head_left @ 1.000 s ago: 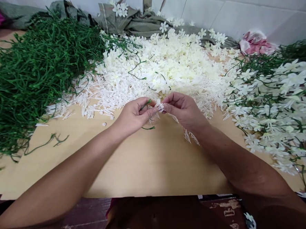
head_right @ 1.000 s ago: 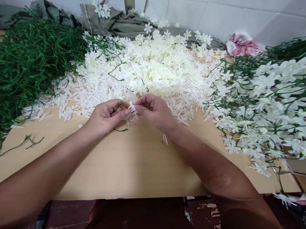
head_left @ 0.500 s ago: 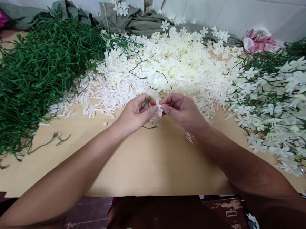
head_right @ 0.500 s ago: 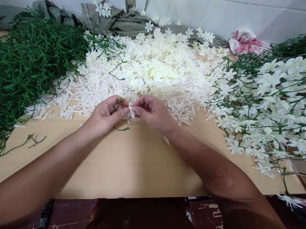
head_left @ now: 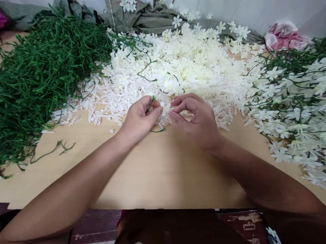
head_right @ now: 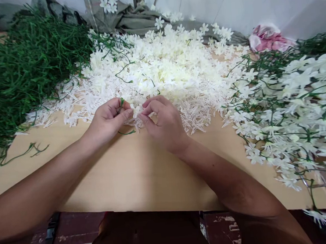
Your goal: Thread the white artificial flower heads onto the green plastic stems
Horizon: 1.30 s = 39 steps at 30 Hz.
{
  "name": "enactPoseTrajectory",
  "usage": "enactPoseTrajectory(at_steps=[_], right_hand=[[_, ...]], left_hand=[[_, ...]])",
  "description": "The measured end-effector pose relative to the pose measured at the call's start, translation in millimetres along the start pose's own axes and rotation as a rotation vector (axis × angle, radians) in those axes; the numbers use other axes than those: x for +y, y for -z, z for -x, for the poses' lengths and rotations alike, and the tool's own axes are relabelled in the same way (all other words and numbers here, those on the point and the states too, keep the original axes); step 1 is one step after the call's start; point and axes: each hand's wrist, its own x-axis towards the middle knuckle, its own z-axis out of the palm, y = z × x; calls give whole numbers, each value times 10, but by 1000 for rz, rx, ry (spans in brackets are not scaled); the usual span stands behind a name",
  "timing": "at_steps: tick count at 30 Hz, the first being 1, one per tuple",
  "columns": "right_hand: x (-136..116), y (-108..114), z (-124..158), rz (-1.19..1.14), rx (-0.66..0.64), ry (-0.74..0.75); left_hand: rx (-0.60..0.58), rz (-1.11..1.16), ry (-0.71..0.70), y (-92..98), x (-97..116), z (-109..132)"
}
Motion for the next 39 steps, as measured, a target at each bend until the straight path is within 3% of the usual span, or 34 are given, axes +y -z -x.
enactPoseTrajectory(at_steps=[6,31,36,39], right_hand=[[98,-63,7,-194,-52,-178],[144,-77,-38,-409,-63,-283],[143,-40,-62,-535,-151,-354],[119,-38,-58,-587,-167,-395]], left_hand=[[-34,26,-34,-29,11,15],[-199,116,-91,49,-39,16],[-119,97,-83,27,-40,-2],[-130,88,-82,12,-44,-6]])
